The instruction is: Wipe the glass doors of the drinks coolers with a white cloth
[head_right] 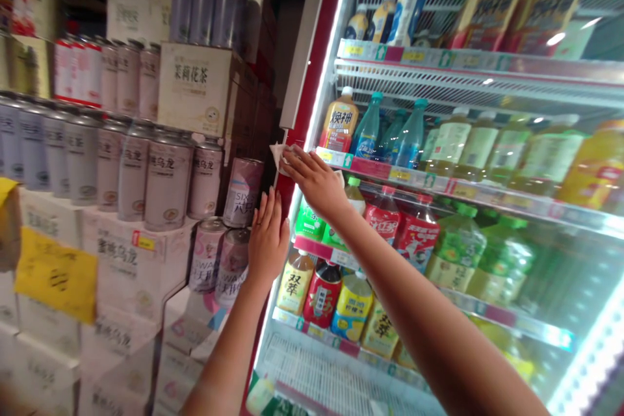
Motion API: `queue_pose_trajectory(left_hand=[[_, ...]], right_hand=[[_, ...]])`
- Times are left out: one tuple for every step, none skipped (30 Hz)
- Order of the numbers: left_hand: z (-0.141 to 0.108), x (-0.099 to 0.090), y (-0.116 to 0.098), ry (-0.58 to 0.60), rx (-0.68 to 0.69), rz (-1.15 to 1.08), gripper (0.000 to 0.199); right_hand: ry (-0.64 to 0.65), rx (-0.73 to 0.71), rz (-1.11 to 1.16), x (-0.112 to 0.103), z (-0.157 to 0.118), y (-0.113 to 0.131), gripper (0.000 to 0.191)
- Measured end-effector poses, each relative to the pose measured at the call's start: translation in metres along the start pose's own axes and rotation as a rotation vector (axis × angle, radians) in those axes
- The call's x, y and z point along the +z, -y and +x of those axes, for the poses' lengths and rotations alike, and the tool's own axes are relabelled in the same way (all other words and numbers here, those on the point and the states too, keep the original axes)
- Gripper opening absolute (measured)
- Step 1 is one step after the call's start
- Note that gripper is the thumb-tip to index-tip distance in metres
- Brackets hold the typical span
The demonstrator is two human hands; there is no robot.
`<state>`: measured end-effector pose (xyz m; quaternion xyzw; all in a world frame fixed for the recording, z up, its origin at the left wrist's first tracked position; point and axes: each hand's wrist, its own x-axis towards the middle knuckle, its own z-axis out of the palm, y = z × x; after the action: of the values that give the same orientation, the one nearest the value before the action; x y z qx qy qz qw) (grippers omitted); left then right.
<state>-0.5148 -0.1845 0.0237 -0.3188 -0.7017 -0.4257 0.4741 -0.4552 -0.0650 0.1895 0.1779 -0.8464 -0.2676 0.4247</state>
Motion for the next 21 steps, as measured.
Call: queue_pose_trajectory(left_hand=[[0.000,0.000,0.001,0.001,-0.011,0.013,0.072],[0.000,-0.001,0.002,0.002,-0.020,0.024,0.073],[0.000,-0.001,0.002,0.003,-0.027,0.033,0.073],[0.000,-0.002,0.003,0.003,-0.031,0.039,0.073],[0.000,-0.002,0.003,0.001,-0.031,0.042,0.073],[0.000,-0.003,0.003,-0.002,-0.030,0.043,0.073],[0.000,-0.003,0.003,-0.007,-0.028,0.043,0.073],[0.001,-0.004,0.003,-0.012,-0.026,0.042,0.073],[0.001,-0.004,0.004,-0.017,-0.026,0.039,0.073],[0.001,-0.004,0.005,-0.021,-0.026,0.035,0.073],[0.001,-0.004,0.006,-0.023,-0.026,0.032,0.074],[0.001,-0.003,0.008,-0.025,-0.028,0.030,0.074],[0.001,-0.003,0.010,-0.027,-0.031,0.028,0.075],[0.000,-0.003,0.012,-0.031,-0.034,0.025,0.076],[0.000,-0.002,0.014,-0.037,-0.036,0.021,0.078],[0.000,-0.002,0.016,-0.047,-0.037,0.012,0.080],[0.000,-0.002,0.018,-0.060,-0.033,-0.005,0.082],[0.000,-0.002,0.019,-0.074,-0.025,-0.032,0.084],[0.000,-0.003,0.019,-0.086,-0.010,-0.066,0.086],[0.002,-0.003,0.019,-0.098,0.009,-0.105,0.088],[0.003,-0.005,0.017,-0.108,0.033,-0.146,0.090]], right_hand=[[0.018,-0.029,0.004,-0.002,-0.003,-0.002,0.063],[0.034,-0.056,0.007,-0.004,-0.007,-0.004,0.062],[0.045,-0.077,0.009,-0.006,-0.010,-0.008,0.062],[0.047,-0.088,0.009,-0.008,-0.013,-0.011,0.063],[0.038,-0.085,0.008,-0.009,-0.014,-0.015,0.064],[0.019,-0.070,0.008,-0.009,-0.013,-0.018,0.067],[-0.007,-0.045,0.008,-0.009,-0.012,-0.020,0.069],[-0.035,-0.015,0.009,-0.008,-0.008,-0.021,0.071],[-0.058,0.011,0.013,-0.006,-0.005,-0.020,0.072],[-0.071,0.026,0.019,-0.004,-0.001,-0.019,0.072],[-0.073,0.029,0.028,-0.002,0.002,-0.017,0.071],[-0.064,0.020,0.040,0.000,0.005,-0.014,0.068],[-0.048,0.000,0.057,0.002,0.005,-0.010,0.064],[-0.031,-0.026,0.079,0.004,0.004,-0.007,0.060],[-0.017,-0.051,0.107,0.005,0.001,-0.004,0.057],[-0.013,-0.066,0.141,0.006,-0.003,-0.001,0.053],[-0.024,-0.067,0.182,0.006,-0.008,0.001,0.050],[-0.046,-0.052,0.233,0.006,-0.012,0.004,0.048],[-0.074,-0.022,0.296,0.006,-0.017,0.007,0.046],[-0.103,0.024,0.373,0.006,-0.021,0.011,0.044],[-0.128,0.082,0.467,0.006,-0.024,0.015,0.041]])
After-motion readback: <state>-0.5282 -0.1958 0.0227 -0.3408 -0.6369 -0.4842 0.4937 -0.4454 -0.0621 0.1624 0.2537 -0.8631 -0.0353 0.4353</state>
